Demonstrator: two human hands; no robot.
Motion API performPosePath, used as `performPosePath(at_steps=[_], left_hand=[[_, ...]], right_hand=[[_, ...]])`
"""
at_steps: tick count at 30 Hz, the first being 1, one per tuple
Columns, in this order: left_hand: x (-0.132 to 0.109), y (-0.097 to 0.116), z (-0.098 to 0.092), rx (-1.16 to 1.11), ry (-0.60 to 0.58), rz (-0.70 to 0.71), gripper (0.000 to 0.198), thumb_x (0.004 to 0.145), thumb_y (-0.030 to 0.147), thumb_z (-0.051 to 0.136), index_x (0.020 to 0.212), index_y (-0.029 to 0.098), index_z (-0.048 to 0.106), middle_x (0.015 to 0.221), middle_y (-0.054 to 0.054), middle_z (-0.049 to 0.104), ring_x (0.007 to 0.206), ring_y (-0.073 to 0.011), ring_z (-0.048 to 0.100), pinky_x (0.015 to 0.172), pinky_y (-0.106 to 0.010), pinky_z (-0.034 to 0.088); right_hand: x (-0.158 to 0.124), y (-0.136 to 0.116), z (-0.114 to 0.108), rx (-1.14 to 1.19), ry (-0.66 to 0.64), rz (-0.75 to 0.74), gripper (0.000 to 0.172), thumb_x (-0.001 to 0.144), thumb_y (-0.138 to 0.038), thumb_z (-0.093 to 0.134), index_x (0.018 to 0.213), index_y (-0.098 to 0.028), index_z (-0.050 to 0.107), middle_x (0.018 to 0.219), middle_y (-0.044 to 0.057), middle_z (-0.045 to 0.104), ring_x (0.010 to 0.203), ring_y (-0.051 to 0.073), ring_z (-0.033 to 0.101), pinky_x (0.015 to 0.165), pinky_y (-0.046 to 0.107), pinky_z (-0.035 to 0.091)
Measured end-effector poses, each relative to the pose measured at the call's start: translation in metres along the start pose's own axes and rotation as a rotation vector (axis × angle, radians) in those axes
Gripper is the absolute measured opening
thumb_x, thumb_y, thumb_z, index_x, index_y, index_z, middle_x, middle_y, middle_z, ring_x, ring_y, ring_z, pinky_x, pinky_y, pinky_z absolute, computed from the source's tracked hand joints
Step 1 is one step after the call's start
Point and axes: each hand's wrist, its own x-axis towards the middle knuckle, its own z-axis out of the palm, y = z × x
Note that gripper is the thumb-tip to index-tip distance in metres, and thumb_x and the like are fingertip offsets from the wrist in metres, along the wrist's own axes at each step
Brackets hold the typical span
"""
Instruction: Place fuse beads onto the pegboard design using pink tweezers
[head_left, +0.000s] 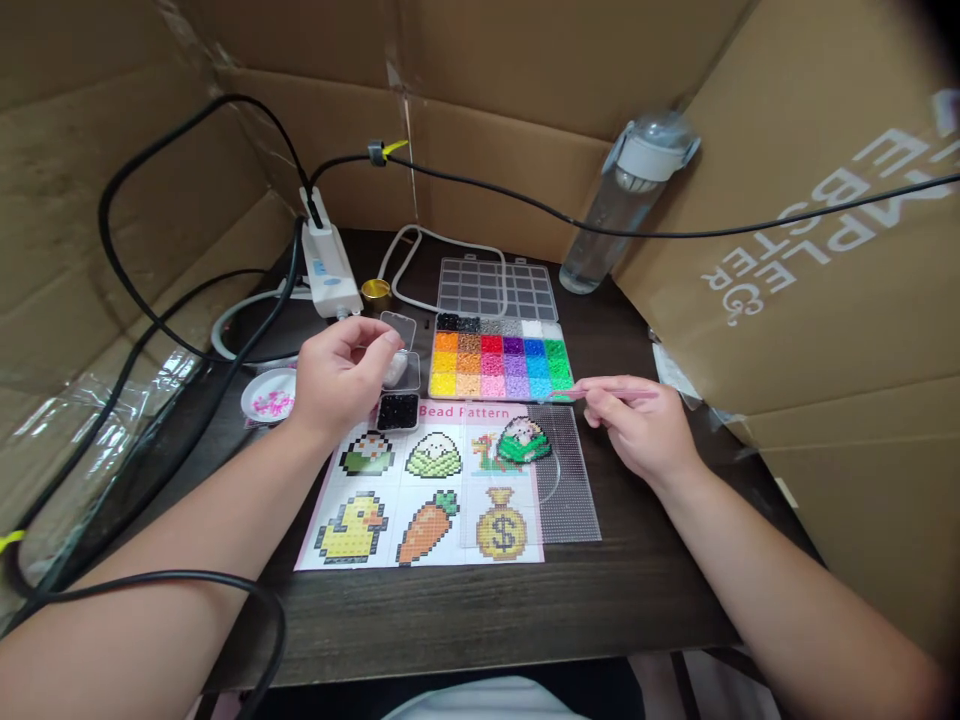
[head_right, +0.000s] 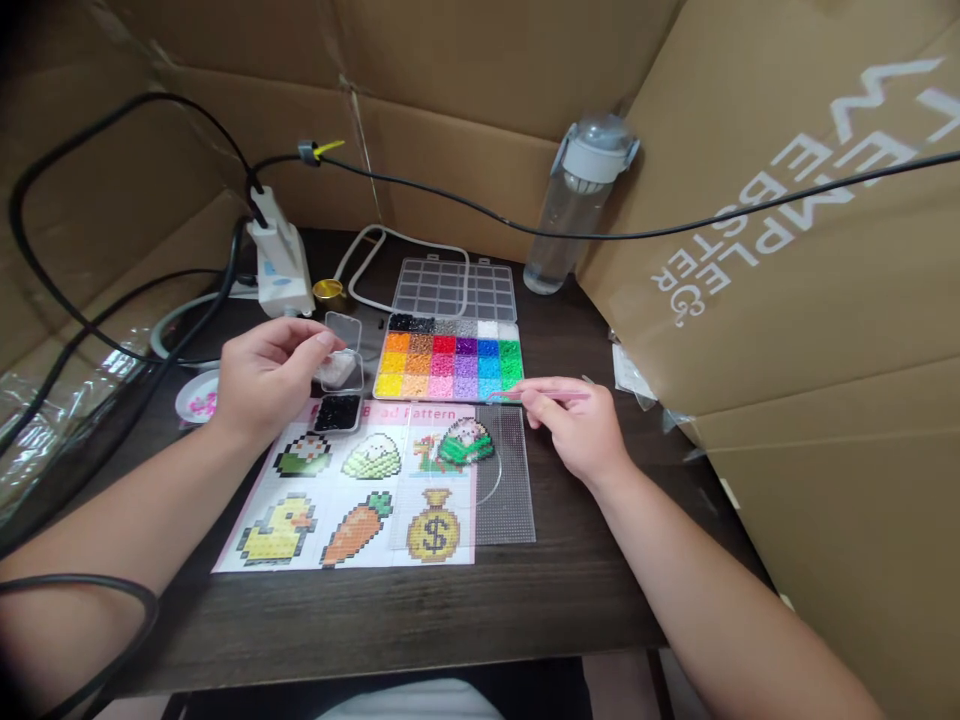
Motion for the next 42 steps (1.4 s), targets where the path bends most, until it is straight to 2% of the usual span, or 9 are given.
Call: performPosePath(at_steps=[2, 6, 10, 15, 21, 27, 36, 42], left_hand=[[0.000, 0.002, -0.001, 0.013, -0.001, 0.006, 0.015, 0.099, 0.043, 0.088, 0.089, 0.032, 0.086, 0.089, -0.001, 0.093, 0.080, -0.0238, 0.084, 0.076, -0.040, 0.070], [0.000, 0.004, -0.002, 0.049, 0.005, 0.027, 0.017, 0.100, 0.045, 0.087, 0.088, 0.032, 0.087, 0.089, -0.001, 0.093, 0.081, -0.0244, 0.084, 0.076, -0.041, 0.069], [0.000, 0.006, -0.002, 0.054, 0.004, 0.033, 0.018, 0.100, 0.045, 0.087, 0.087, 0.033, 0.087, 0.089, -0.001, 0.092, 0.083, -0.0247, 0.082, 0.074, -0.040, 0.068], [-0.002, 0.010, -0.002, 0.050, 0.009, 0.040, 0.018, 0.099, 0.046, 0.088, 0.087, 0.033, 0.088, 0.089, 0.000, 0.092, 0.083, -0.0243, 0.081, 0.074, -0.039, 0.068], [-0.002, 0.010, -0.001, 0.036, 0.001, 0.026, 0.020, 0.098, 0.048, 0.090, 0.087, 0.032, 0.088, 0.089, -0.001, 0.091, 0.084, -0.0247, 0.082, 0.076, -0.039, 0.069], [-0.003, 0.011, 0.001, 0.043, 0.011, 0.013, 0.020, 0.098, 0.048, 0.088, 0.086, 0.032, 0.088, 0.086, 0.000, 0.090, 0.079, -0.0236, 0.079, 0.075, -0.040, 0.069], [-0.002, 0.009, -0.001, 0.040, -0.013, 0.012, 0.019, 0.101, 0.048, 0.089, 0.090, 0.032, 0.088, 0.089, 0.000, 0.090, 0.087, -0.0249, 0.083, 0.081, -0.040, 0.071], [-0.003, 0.013, 0.000, 0.059, -0.028, 0.013, 0.020, 0.102, 0.047, 0.088, 0.089, 0.032, 0.088, 0.088, 0.001, 0.091, 0.087, -0.0251, 0.084, 0.080, -0.041, 0.071]], right_hand=[[-0.007, -0.005, 0.000, -0.015, -0.106, 0.005, 0.030, 0.089, -0.059, 0.110, 0.092, -0.030, 0.104, 0.077, 0.008, 0.090, 0.062, 0.021, 0.072, 0.061, 0.037, 0.062], [-0.014, -0.016, 0.001, -0.046, -0.302, 0.005, 0.023, 0.093, -0.054, 0.107, 0.087, -0.032, 0.104, 0.092, 0.011, 0.098, 0.067, 0.023, 0.080, 0.063, 0.037, 0.067], [-0.014, -0.018, -0.001, -0.063, -0.383, -0.027, 0.017, 0.093, -0.049, 0.107, 0.089, -0.032, 0.105, 0.092, 0.010, 0.098, 0.078, 0.027, 0.090, 0.073, 0.038, 0.076], [-0.014, -0.015, -0.003, -0.074, -0.415, -0.025, 0.020, 0.094, -0.052, 0.109, 0.089, -0.033, 0.105, 0.095, 0.011, 0.099, 0.086, 0.031, 0.095, 0.083, 0.042, 0.081], [-0.014, -0.014, -0.003, -0.089, -0.434, 0.015, 0.027, 0.093, -0.059, 0.110, 0.091, -0.032, 0.105, 0.097, 0.012, 0.099, 0.086, 0.031, 0.095, 0.080, 0.041, 0.081], [-0.014, -0.013, -0.004, -0.088, -0.434, 0.017, 0.023, 0.093, -0.055, 0.111, 0.091, -0.032, 0.105, 0.098, 0.012, 0.100, 0.087, 0.031, 0.096, 0.080, 0.040, 0.081], [-0.013, -0.014, -0.004, -0.096, -0.450, -0.007, 0.020, 0.093, -0.053, 0.111, 0.091, -0.034, 0.105, 0.099, 0.011, 0.100, 0.090, 0.031, 0.096, 0.087, 0.042, 0.083], [-0.014, -0.015, -0.006, -0.092, -0.456, -0.022, 0.015, 0.094, -0.049, 0.111, 0.092, -0.035, 0.106, 0.099, 0.010, 0.100, 0.090, 0.031, 0.097, 0.085, 0.040, 0.083]])
